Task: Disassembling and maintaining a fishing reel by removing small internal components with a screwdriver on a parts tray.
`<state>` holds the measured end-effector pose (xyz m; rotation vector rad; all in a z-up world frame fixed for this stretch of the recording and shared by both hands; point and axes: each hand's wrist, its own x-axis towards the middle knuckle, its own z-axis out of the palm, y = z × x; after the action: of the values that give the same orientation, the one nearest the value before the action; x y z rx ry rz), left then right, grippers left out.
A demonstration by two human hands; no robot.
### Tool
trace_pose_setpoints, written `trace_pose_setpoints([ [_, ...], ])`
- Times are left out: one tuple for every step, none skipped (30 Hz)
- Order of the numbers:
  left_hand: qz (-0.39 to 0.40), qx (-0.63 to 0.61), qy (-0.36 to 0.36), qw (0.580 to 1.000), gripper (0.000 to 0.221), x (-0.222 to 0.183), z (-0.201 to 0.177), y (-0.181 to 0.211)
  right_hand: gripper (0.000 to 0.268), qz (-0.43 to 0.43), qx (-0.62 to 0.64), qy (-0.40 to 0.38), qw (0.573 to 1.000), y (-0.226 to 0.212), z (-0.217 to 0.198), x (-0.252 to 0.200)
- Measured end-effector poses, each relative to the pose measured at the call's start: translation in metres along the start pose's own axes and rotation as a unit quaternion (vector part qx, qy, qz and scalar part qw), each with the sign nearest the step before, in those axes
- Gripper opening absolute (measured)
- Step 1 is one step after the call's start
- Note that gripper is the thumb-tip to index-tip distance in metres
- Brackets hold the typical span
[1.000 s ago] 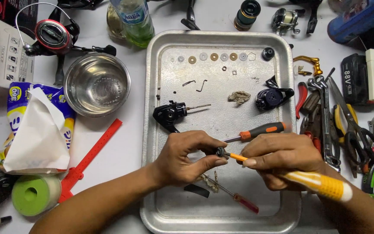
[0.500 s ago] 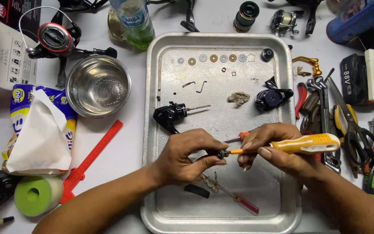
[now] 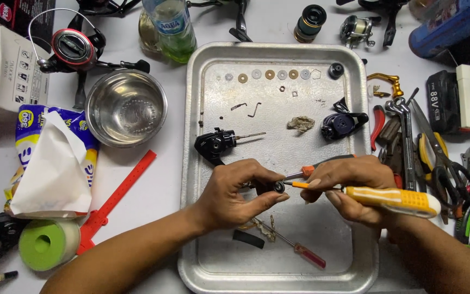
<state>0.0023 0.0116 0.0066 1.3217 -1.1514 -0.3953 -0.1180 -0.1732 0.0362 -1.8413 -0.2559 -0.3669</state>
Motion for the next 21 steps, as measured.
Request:
trace_pose_setpoints([
  [0.0, 0.0, 0.0, 1.0, 0.022, 0.001, 0.0, -0.001, 0.016, 0.0, 0.0, 0.0, 1.0, -0.001, 0.0, 0.0],
  [-0.011, 0.006, 0.004, 1.0, 0.021, 0.001, 0.001, -0.001, 0.02, 0.032, 0.02, 0.009, 0.999, -0.001, 0.0, 0.001],
  [-0.023, 0.012, 0.009, 1.0, 0.021, 0.001, 0.001, -0.002, 0.024, 0.065, 0.04, 0.017, 0.997, -0.002, 0.0, 0.001],
  [-0.023, 0.012, 0.009, 1.0, 0.021, 0.003, 0.001, 0.0, 0.024, 0.065, 0.04, 0.016, 0.997, -0.001, 0.0, 0.0],
  [-0.049, 0.012, 0.004, 0.999, 0.02, 0.004, 0.001, 0.001, 0.024, 0.069, 0.025, 0.023, 0.997, 0.0, 0.0, -0.001],
  [-0.075, 0.012, -0.001, 0.997, 0.019, 0.005, 0.0, 0.003, 0.024, 0.073, 0.01, 0.03, 0.997, 0.001, 0.0, -0.001],
  [-0.077, 0.012, -0.001, 0.997, 0.019, 0.005, 0.0, 0.001, 0.024, 0.074, 0.011, 0.03, 0.997, 0.001, 0.001, -0.002],
  [-0.077, 0.019, 0.0, 0.997, 0.02, 0.005, 0.001, -0.001, 0.024, 0.081, -0.014, 0.049, 0.995, 0.0, 0.001, -0.003],
  [-0.076, 0.025, 0.001, 0.997, 0.02, 0.005, 0.001, -0.002, 0.024, 0.087, -0.04, 0.068, 0.993, 0.0, 0.002, -0.003],
  [-0.076, 0.025, 0.0, 0.997, 0.02, 0.005, 0.001, -0.002, 0.024, 0.087, -0.04, 0.068, 0.993, 0.001, 0.002, -0.004],
  [-0.075, 0.038, 0.001, 0.996, 0.02, 0.005, 0.001, -0.002, 0.027, 0.107, -0.044, 0.081, 0.99, 0.002, 0.002, -0.004],
  [-0.073, 0.051, 0.001, 0.996, 0.02, 0.006, 0.001, -0.001, 0.03, 0.127, -0.049, 0.094, 0.986, 0.003, 0.002, -0.005],
  [-0.073, 0.051, 0.001, 0.996, 0.02, 0.004, 0.002, 0.0, 0.03, 0.127, -0.049, 0.095, 0.986, 0.004, 0.001, -0.005],
  [-0.047, 0.049, 0.0, 0.998, 0.019, 0.003, 0.002, 0.0, 0.029, 0.128, -0.038, 0.111, 0.985, 0.006, 0.001, -0.005],
  [-0.021, 0.047, -0.002, 0.999, 0.019, 0.002, 0.003, 0.001, 0.028, 0.129, -0.027, 0.127, 0.983, 0.007, 0.001, -0.005],
  [-0.021, 0.047, -0.003, 0.999, 0.019, 0.0, 0.003, 0.008, 0.028, 0.129, -0.027, 0.128, 0.983, 0.008, 0.001, -0.005],
  [0.061, 0.015, -0.02, 0.998, 0.021, -0.001, 0.003, 0.015, 0.029, 0.131, -0.024, 0.135, 0.982, 0.009, 0.001, -0.006],
  [0.142, -0.017, -0.038, 0.989, 0.023, -0.002, 0.003, 0.021, 0.03, 0.133, -0.02, 0.143, 0.981, 0.011, 0.001, -0.007],
  [0.14, -0.018, -0.04, 0.989, 0.023, -0.001, 0.003, 0.036, 0.03, 0.135, -0.019, 0.144, 0.98, 0.009, 0.001, -0.006],
  [0.196, -0.031, -0.068, 0.978, 0.005, 0.0, 0.003, 0.051, 0.028, 0.13, -0.027, 0.135, 0.982, 0.007, 0.001, -0.005],
  [0.248, -0.046, -0.097, 0.963, 0.016, 0.0, 0.003, 0.066, 0.027, 0.127, -0.034, 0.124, 0.984, 0.005, 0.001, -0.005],
])
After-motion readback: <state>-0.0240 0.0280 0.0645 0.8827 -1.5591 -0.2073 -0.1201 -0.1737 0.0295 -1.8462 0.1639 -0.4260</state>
